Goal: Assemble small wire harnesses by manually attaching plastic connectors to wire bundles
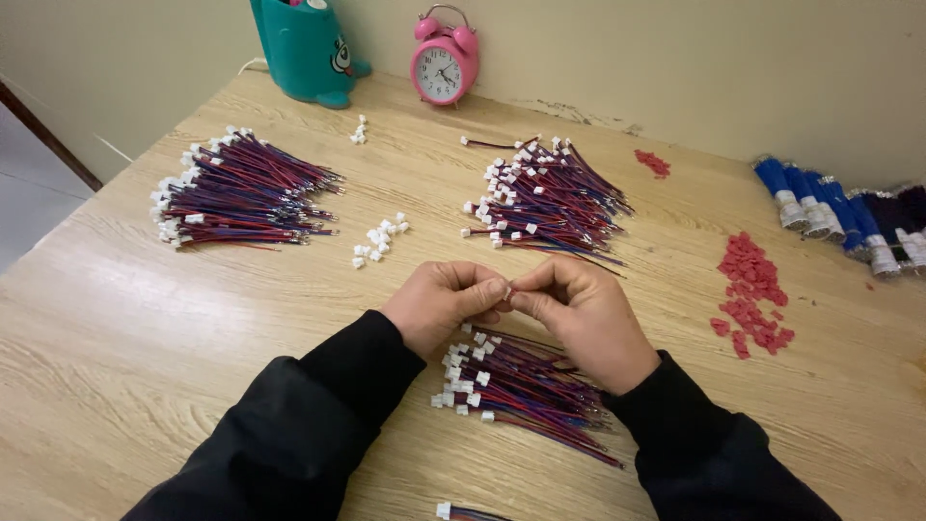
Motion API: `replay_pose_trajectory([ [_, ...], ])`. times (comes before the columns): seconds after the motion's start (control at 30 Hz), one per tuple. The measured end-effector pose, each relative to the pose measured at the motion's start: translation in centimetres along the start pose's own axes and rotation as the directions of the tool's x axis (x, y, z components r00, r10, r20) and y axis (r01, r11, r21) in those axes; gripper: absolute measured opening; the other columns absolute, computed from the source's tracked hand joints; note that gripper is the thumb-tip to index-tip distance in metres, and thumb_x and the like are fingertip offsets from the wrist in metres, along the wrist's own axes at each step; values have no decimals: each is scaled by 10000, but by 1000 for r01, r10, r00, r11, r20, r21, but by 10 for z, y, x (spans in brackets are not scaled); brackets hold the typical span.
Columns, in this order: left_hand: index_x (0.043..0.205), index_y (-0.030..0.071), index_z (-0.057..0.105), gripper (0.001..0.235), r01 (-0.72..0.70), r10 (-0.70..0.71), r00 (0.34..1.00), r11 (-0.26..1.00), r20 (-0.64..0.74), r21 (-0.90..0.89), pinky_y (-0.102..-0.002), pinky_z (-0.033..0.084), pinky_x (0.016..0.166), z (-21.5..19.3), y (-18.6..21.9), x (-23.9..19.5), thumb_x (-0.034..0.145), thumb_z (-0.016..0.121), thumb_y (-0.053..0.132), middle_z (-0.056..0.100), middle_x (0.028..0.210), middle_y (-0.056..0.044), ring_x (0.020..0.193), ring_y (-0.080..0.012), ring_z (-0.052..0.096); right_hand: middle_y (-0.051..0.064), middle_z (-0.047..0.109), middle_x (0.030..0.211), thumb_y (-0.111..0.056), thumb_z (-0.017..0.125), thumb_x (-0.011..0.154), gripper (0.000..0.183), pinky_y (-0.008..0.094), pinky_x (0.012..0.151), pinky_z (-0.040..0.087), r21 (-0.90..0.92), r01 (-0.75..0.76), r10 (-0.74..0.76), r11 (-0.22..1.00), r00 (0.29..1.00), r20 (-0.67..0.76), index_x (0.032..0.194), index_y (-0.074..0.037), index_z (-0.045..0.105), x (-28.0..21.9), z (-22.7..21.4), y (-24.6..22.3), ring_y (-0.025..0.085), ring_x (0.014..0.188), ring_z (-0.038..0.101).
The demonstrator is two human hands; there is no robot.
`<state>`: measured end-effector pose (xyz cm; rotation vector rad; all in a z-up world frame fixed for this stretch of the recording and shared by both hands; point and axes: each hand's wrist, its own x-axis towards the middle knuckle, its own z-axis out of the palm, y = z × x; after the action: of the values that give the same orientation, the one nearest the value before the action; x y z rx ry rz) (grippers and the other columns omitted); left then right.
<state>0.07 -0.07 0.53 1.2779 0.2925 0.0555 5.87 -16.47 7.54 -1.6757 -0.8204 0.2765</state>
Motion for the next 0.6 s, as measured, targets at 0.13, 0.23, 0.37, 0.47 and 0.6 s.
replay_pose_trajectory([
  [0.13,945,32,724,189,-41,41,999,998,-5,55,-192,551,548,-1,-9,6,858,746,198,738,833,-107,703,-130,692,39,654,651,-45,804,774,147,218,603,449,7,-1,1,1000,1000,-18,898,-15,732,-1,2,1,70,630,529],
  [0.23,949,27,729,202,-80,84,995,993,-44,90,-231,557,557,1,4,-5,863,743,209,727,787,-122,705,-165,701,54,677,667,-34,800,775,125,234,624,470,-30,20,-22,999,999,-39,881,-21,734,2,2,13,85,645,560],
  [0.37,936,62,757,205,-166,195,979,924,-52,345,-251,532,614,4,24,-4,863,737,252,730,742,-87,699,-129,655,59,699,706,-109,800,798,108,275,674,507,-157,84,-94,984,994,-56,884,-72,745,-2,-5,-6,116,688,612],
  [0.47,964,90,756,220,-258,313,946,878,-78,402,-229,470,639,3,15,10,878,729,291,692,702,-42,695,-104,581,67,681,991,-201,714,871,111,403,877,465,-566,313,-330,763,941,77,973,-160,726,-6,-17,-25,291,1004,614],
  [0.6,1216,76,644,394,-279,328,936,913,-129,299,-295,575,727,-5,11,11,839,744,128,660,1119,-171,830,-185,680,87,701,901,-251,714,843,159,429,858,500,-742,222,-14,633,961,275,957,-142,730,-13,-11,-33,300,946,654],
])
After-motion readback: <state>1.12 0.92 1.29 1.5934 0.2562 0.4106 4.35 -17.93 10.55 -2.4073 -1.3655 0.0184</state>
